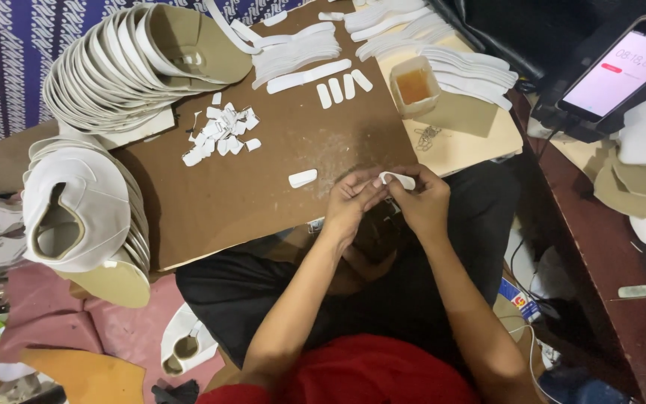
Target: The person sits at a table and repeatedly picks up small white foam pieces, inserts a metal staple into each one, and places the finished pieces on the table. The person handles the pieces one at a time and continues the process throughout the clip.
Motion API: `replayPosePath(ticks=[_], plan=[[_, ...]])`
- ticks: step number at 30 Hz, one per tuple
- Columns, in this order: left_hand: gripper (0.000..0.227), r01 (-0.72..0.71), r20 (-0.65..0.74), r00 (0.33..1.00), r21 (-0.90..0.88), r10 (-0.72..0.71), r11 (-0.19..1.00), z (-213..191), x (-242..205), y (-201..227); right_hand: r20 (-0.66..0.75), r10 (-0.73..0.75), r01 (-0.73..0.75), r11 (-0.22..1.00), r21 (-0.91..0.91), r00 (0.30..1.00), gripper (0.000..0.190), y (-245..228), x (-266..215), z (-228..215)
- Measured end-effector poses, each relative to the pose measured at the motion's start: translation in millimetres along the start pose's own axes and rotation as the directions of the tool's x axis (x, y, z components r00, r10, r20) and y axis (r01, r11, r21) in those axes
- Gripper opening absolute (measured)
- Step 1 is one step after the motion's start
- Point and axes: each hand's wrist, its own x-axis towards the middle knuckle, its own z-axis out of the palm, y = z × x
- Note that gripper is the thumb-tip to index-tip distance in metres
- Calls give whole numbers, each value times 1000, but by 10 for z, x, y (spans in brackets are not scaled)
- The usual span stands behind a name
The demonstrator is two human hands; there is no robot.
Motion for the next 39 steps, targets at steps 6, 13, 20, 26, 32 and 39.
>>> replayPosePath(ticks=[6, 13, 20, 26, 32, 39], plan=[[33, -31, 32, 999, 16, 30, 999, -134, 94, -121, 74, -9, 11, 999, -33, 997, 18, -58, -8, -53], [36, 61, 44, 997, 62, -63, 996, -165, 51, 128, 175, -150, 154, 988, -7, 973, 14, -304, 14, -166], [34, 92, 103, 989, 97, -102, 991, -158, -10, 291, 325, -228, 233, 972, 27, 918, 20, -482, 44, -271], [36, 72, 83, 993, 190, -89, 979, -143, -54, 312, 415, -276, 278, 959, 58, 867, 27, -489, 30, -320], [35, 93, 59, 993, 78, -98, 993, -85, -136, 370, 384, -345, 349, 935, 62, 857, 26, -468, 30, -319], [25, 132, 69, 990, -96, -126, 987, -16, -226, 471, 327, -421, 437, 899, 27, 846, 25, -516, 40, -366]])
